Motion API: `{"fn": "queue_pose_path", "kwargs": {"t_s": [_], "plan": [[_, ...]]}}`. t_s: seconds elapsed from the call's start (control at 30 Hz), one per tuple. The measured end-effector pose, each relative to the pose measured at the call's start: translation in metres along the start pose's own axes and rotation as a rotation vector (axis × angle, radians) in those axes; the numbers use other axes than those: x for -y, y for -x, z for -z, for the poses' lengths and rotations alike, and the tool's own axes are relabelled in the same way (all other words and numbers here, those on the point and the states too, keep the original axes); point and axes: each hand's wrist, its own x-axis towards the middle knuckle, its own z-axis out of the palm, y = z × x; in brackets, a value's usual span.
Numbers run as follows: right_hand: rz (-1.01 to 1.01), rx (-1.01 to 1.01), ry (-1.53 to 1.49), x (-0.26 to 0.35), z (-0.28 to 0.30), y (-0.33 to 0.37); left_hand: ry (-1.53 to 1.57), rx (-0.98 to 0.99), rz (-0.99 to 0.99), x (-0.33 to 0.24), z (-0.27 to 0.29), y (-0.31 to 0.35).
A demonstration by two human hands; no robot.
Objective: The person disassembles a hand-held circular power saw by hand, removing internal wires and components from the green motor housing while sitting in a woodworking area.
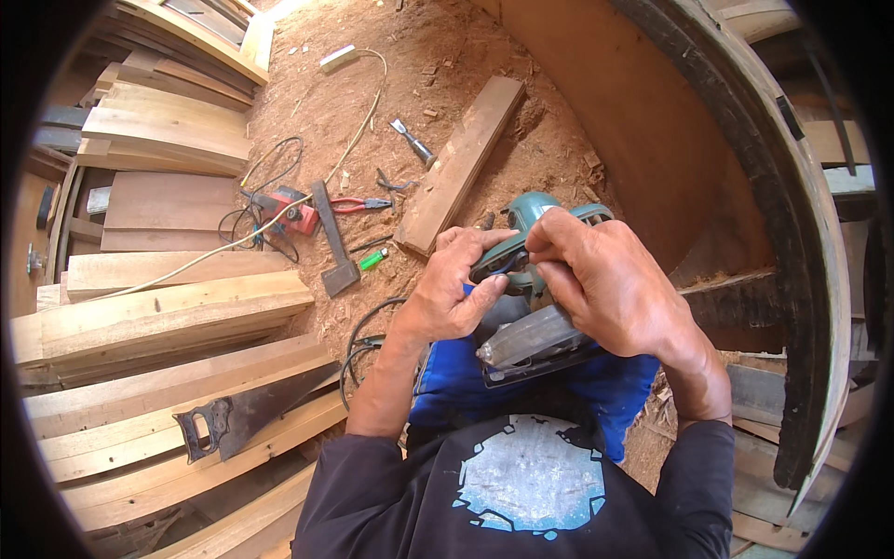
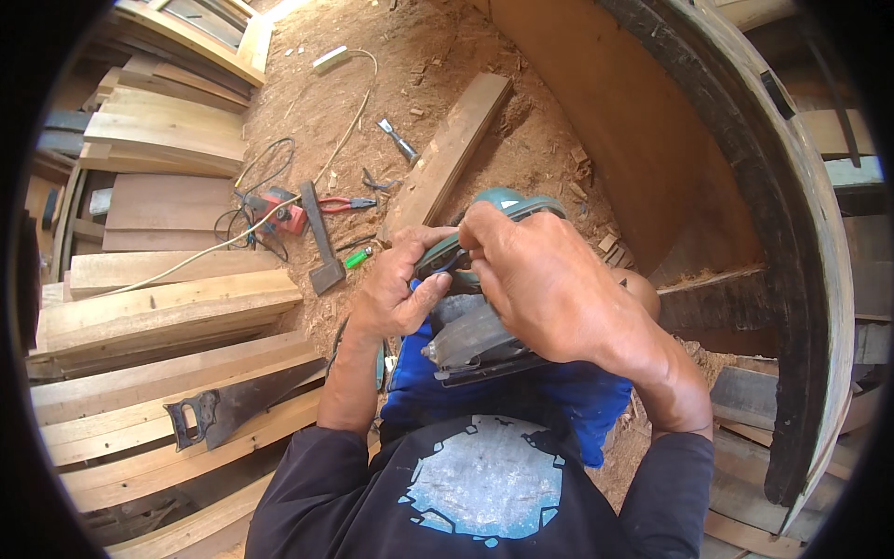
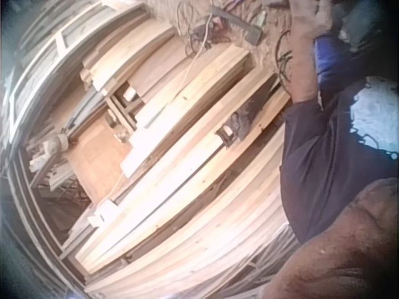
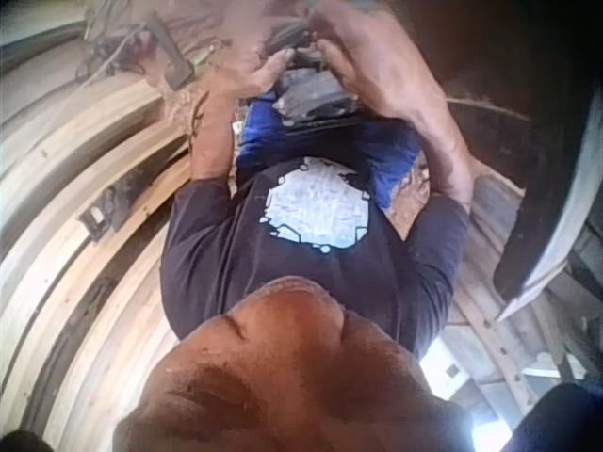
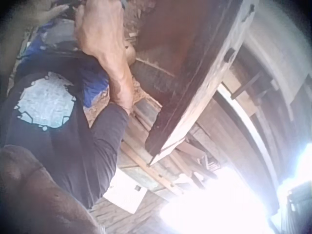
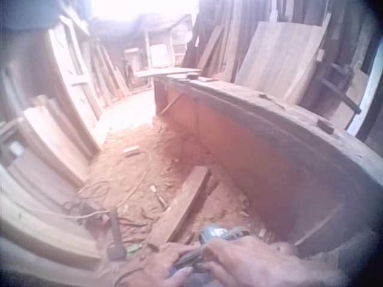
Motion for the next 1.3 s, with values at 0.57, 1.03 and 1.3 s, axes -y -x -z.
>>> {"fn": "queue_pose_path", "kwargs": {"t_s": [0.57,1.03,1.3], "plan": [[0.098,0.015,0.126,-0.001,-0.001,-0.014,0.146,-0.193,0.164,0.005,-0.030,-0.002],[-0.022,-0.040,0.117,-0.016,0.007,-0.040,0.751,-0.152,0.142,0.028,-0.033,-0.018],[-0.042,-0.018,0.111,-0.017,0.010,-0.043,0.691,-0.157,0.157,0.028,-0.035,-0.013]]}}
